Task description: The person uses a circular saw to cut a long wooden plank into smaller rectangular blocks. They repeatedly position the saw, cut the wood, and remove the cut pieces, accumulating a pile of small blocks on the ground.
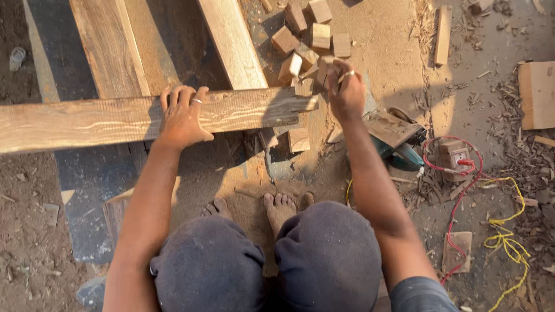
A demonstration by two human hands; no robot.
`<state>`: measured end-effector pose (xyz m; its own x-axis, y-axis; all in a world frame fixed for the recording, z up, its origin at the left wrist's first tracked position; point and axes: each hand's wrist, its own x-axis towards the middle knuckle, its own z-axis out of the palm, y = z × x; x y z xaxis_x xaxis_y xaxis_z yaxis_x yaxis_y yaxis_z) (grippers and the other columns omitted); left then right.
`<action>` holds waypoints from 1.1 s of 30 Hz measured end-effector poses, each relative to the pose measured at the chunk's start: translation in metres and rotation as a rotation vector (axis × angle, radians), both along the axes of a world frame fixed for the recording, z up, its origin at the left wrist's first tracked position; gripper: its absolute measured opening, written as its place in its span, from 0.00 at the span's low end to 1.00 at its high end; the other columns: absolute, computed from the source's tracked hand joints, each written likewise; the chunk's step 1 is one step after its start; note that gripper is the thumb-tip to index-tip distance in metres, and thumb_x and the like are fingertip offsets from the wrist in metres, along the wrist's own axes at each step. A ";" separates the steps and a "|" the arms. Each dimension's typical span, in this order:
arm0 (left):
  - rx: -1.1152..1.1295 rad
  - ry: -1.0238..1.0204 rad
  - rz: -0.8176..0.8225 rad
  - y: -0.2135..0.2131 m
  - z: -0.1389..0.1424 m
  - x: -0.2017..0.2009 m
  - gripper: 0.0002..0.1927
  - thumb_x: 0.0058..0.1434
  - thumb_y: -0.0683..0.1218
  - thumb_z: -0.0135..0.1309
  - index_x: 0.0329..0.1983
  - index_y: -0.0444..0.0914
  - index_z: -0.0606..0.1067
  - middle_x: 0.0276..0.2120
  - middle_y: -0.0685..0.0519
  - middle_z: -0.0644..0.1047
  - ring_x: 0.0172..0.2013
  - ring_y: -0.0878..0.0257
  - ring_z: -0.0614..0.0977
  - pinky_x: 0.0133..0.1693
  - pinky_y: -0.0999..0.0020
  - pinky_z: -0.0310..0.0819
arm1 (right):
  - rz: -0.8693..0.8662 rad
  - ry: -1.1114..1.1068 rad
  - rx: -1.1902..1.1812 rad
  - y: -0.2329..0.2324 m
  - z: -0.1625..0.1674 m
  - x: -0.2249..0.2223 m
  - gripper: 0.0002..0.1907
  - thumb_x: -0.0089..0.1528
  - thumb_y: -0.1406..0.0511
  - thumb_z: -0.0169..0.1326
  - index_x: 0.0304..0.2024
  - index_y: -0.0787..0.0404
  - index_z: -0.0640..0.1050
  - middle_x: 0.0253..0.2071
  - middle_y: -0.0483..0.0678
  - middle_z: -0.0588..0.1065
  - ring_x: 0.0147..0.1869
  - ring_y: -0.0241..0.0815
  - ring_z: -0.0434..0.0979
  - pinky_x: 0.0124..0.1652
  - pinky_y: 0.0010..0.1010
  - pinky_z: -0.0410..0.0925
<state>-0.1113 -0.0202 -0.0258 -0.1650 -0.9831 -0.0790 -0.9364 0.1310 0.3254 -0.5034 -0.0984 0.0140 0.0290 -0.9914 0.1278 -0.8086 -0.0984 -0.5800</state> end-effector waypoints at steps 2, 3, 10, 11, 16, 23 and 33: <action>0.006 0.035 -0.056 0.005 -0.005 -0.004 0.64 0.30 0.56 0.77 0.74 0.43 0.63 0.62 0.46 0.67 0.70 0.50 0.59 0.73 0.46 0.35 | 0.095 0.130 -0.179 -0.014 0.001 -0.026 0.18 0.80 0.50 0.41 0.69 0.43 0.64 0.50 0.47 0.81 0.47 0.44 0.84 0.58 0.39 0.74; -0.029 -0.002 -0.049 0.008 -0.007 -0.005 0.64 0.29 0.55 0.77 0.74 0.43 0.64 0.63 0.47 0.67 0.70 0.51 0.60 0.72 0.47 0.35 | 0.079 0.048 -0.190 -0.022 0.004 -0.033 0.21 0.79 0.50 0.42 0.71 0.43 0.61 0.53 0.48 0.80 0.50 0.45 0.84 0.59 0.40 0.75; 0.050 0.026 -0.004 0.006 -0.001 0.001 0.66 0.25 0.55 0.78 0.73 0.43 0.63 0.62 0.47 0.67 0.70 0.52 0.59 0.74 0.48 0.34 | -0.048 -0.132 -0.259 0.003 0.004 -0.019 0.40 0.71 0.57 0.58 0.77 0.51 0.50 0.73 0.65 0.60 0.73 0.61 0.65 0.65 0.50 0.68; 0.065 0.027 0.005 0.006 0.000 0.001 0.66 0.24 0.55 0.79 0.73 0.44 0.63 0.62 0.47 0.67 0.70 0.52 0.59 0.73 0.48 0.33 | -0.146 -0.151 -0.159 0.015 -0.002 -0.017 0.40 0.70 0.58 0.60 0.77 0.49 0.53 0.72 0.62 0.63 0.73 0.58 0.67 0.65 0.50 0.70; 0.086 0.023 0.021 0.004 0.002 0.000 0.67 0.24 0.55 0.79 0.73 0.48 0.62 0.63 0.48 0.65 0.70 0.51 0.56 0.72 0.47 0.31 | 0.011 0.016 -0.082 0.062 -0.031 -0.019 0.37 0.68 0.59 0.58 0.76 0.54 0.58 0.74 0.56 0.63 0.78 0.54 0.64 0.72 0.48 0.63; 0.139 -0.018 0.028 0.006 0.005 0.004 0.69 0.25 0.55 0.79 0.75 0.48 0.58 0.67 0.50 0.63 0.71 0.54 0.54 0.73 0.48 0.27 | 0.374 0.463 0.083 0.050 -0.023 0.019 0.45 0.53 0.58 0.66 0.69 0.59 0.63 0.68 0.54 0.64 0.72 0.57 0.62 0.66 0.47 0.60; 0.278 -0.140 -0.243 0.017 0.021 -0.012 0.70 0.33 0.55 0.79 0.78 0.53 0.50 0.75 0.53 0.52 0.76 0.55 0.44 0.73 0.44 0.23 | 0.235 0.619 0.381 0.148 -0.012 0.001 0.27 0.59 0.47 0.60 0.56 0.51 0.76 0.48 0.45 0.78 0.54 0.40 0.75 0.56 0.37 0.68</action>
